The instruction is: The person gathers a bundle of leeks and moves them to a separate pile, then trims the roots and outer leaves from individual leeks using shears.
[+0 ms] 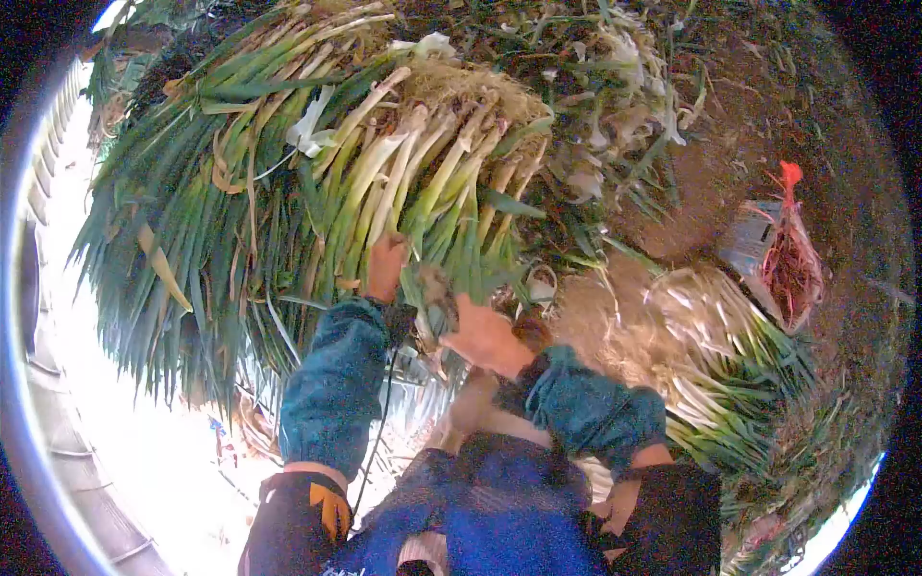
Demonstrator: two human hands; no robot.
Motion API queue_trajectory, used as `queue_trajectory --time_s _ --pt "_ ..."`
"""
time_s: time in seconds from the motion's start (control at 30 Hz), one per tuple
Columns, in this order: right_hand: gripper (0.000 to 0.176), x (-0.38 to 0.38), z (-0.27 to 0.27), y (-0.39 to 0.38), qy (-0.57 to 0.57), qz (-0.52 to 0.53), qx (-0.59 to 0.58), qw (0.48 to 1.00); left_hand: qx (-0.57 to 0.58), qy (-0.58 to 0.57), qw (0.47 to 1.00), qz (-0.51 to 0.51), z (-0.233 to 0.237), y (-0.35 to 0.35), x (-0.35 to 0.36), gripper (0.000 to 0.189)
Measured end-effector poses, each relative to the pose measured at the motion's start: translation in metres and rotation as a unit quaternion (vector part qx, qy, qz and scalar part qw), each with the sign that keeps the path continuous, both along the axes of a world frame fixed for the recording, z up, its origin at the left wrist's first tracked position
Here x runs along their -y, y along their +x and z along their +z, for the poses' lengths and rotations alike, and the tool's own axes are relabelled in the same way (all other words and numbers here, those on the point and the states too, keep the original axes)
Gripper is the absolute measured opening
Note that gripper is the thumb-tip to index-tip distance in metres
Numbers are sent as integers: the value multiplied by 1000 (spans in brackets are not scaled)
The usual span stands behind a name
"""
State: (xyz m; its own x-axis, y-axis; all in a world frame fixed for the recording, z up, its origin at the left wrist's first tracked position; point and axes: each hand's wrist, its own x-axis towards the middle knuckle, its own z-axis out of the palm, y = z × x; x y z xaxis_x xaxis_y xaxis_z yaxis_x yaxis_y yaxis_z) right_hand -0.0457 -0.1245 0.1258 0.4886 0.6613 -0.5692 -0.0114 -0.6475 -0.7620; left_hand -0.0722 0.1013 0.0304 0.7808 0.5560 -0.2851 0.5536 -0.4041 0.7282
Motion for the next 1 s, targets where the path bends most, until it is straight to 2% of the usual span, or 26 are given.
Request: queue_trajectory --time_s 0.1,0.13,0.23,0.27,0.37,0.4,0.5,0.57,0.63,0.73,0.83,0.87,0.97,1.0 --pt "53 2 -8 8 -26 12 1 1000 -2 70 997 -10 -21 19 -4 19" --pt "53 2 -22 15 -18 4 22 1000 -55 64 996 -32 -26 24 -3 17" --pt "53 -2 -47 38 -23 -7 43 999 -44 231 966 -109 -46 34 12 19" --pt "53 -1 -50 42 -33 -8 44 998 -103 226 960 -128 -47 33 15 24" --pt "52 5 -34 43 -31 -11 29 999 9 330 936 -125 -67 -9 31 30" --pt "51 7 -32 37 -24 -4 27 999 -50 343 929 -127 -72 -21 37 35" --pt "49 12 -29 22 -15 24 12 1000 -77 420 891 -158 -63 -10 41 38" --pt "48 7 -26 22 -16 42 -9 999 -93 404 898 -144 -57 3 40 37" --pt "50 -3 -43 32 -21 5 36 999 -106 389 905 -133 -59 19 35 37" --pt "54 -12 -58 48 -24 -28 79 996 -116 445 880 -119 -69 26 30 35" --pt "56 -5 -29 39 -17 -29 43 998 -174 367 906 -117 -60 33 28 32" --pt "57 0 -14 31 -12 -25 20 999 -127 370 914 -111 -65 31 22 34" --pt "55 -4 7 6 -106 11 -14 994 -79 299 947 -92 -55 26 14 36" --pt "55 -4 15 2 -101 0 -1 995 -77 219 969 -84 -47 25 8 36"
